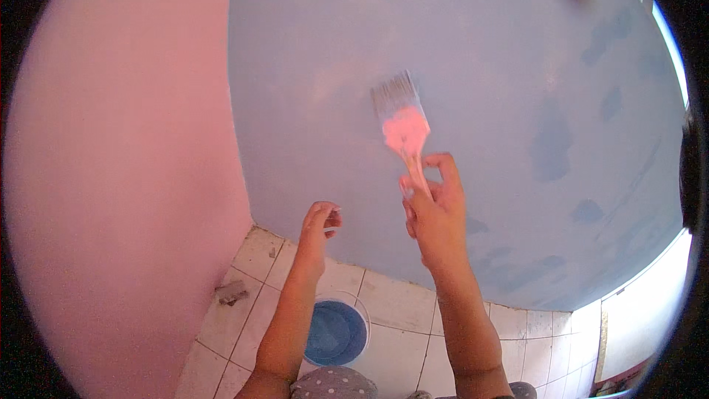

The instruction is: Painting the lower section of a wall with light blue paint using a brush.

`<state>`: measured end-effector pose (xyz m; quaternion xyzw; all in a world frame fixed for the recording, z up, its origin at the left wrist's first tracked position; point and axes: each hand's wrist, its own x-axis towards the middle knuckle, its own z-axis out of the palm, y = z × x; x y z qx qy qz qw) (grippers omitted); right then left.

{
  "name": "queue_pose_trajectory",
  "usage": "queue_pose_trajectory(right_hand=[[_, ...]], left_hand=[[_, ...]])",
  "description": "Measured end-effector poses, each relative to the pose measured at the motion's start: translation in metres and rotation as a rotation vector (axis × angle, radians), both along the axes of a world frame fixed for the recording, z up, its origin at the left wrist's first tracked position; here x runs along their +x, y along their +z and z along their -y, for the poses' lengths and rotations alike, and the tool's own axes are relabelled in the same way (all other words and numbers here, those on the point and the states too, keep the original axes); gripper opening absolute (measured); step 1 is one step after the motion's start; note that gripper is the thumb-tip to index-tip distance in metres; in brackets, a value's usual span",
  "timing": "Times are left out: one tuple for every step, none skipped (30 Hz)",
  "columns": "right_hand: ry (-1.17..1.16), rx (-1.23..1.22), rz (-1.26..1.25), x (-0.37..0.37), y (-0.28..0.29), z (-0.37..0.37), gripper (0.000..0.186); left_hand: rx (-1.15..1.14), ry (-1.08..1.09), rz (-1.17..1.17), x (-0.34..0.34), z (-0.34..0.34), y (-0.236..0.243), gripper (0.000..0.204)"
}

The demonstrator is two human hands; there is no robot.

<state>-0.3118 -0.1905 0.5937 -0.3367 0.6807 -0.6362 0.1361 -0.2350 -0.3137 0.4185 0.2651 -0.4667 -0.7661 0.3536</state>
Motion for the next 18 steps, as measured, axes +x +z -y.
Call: queue_pose_trajectory(right_hand=[[-0.036,-0.024,-0.01,-0.003,0.002,0.005,0.023],[-0.039,-0.024,-0.01,0.002,-0.002,0.007,0.023],[-0.084,-0.053,0.014,0.007,-0.007,0.006,0.023],[-0.129,-0.081,0.039,0.011,-0.013,0.003,0.023],[-0.116,-0.083,0.05,0.025,-0.015,-0.003,0.023],[-0.099,-0.065,0.21,0.04,-0.013,-0.015,0.025],[-0.08,-0.046,0.371,0.049,-0.012,-0.02,0.027],[-0.083,-0.048,0.371,0.048,-0.012,-0.022,0.027],[-0.019,-0.06,0.279,0.046,-0.013,-0.022,0.028],[0.047,-0.073,0.189,0.046,-0.014,-0.022,0.029],[0.045,-0.074,0.195,0.043,-0.013,-0.016,0.029],[0.066,-0.079,0.126,0.038,-0.011,-0.001,0.029],[0.086,-0.085,0.057,0.031,-0.009,0.013,0.029],[0.09,-0.09,0.061,0.024,-0.013,0.027,0.029],[0.036,-0.068,0.109,0.015,-0.018,0.037,0.03],[-0.021,-0.045,0.156,0.01,-0.021,0.042,0.03],[-0.012,-0.043,0.166,0.016,-0.029,0.042,0.03],[-0.043,-0.1,0.276,0.024,-0.038,0.039,0.031]], left_hand=[[0.0,-0.013,-0.007,-0.006,-0.008,0.006,0.028],[-0.016,-0.04,-0.015,-0.007,-0.015,0.01,0.028],[-0.032,-0.068,-0.024,-0.007,-0.019,0.012,0.027],[-0.032,-0.073,-0.024,-0.007,-0.021,0.012,0.027],[-0.023,-0.072,0.018,0.002,-0.019,0.01,0.027],[-0.011,-0.082,0.053,0.005,-0.017,0.009,0.026],[-0.011,-0.076,0.058,0.009,-0.015,0.009,0.026],[0.006,-0.058,0.052,0.01,-0.015,0.011,0.023],[0.022,-0.036,0.049,0.011,-0.015,0.013,0.021],[0.021,-0.033,0.052,0.012,-0.013,0.016,0.021],[0.011,0.001,0.032,0.012,-0.011,0.02,0.021],[-0.001,0.031,0.009,0.01,-0.01,0.025,0.021],[-0.002,0.028,0.011,0.009,-0.009,0.029,0.021],[0.003,0.035,-0.018,0.01,-0.007,0.034,0.021],[0.012,0.033,-0.052,0.008,-0.008,0.036,0.021],[0.012,0.025,-0.055,0.007,-0.011,0.038,0.021],[-0.002,0.046,-0.046,0.012,-0.01,0.038,0.021],[-0.018,0.069,-0.043,0.015,-0.008,0.039,0.02]])
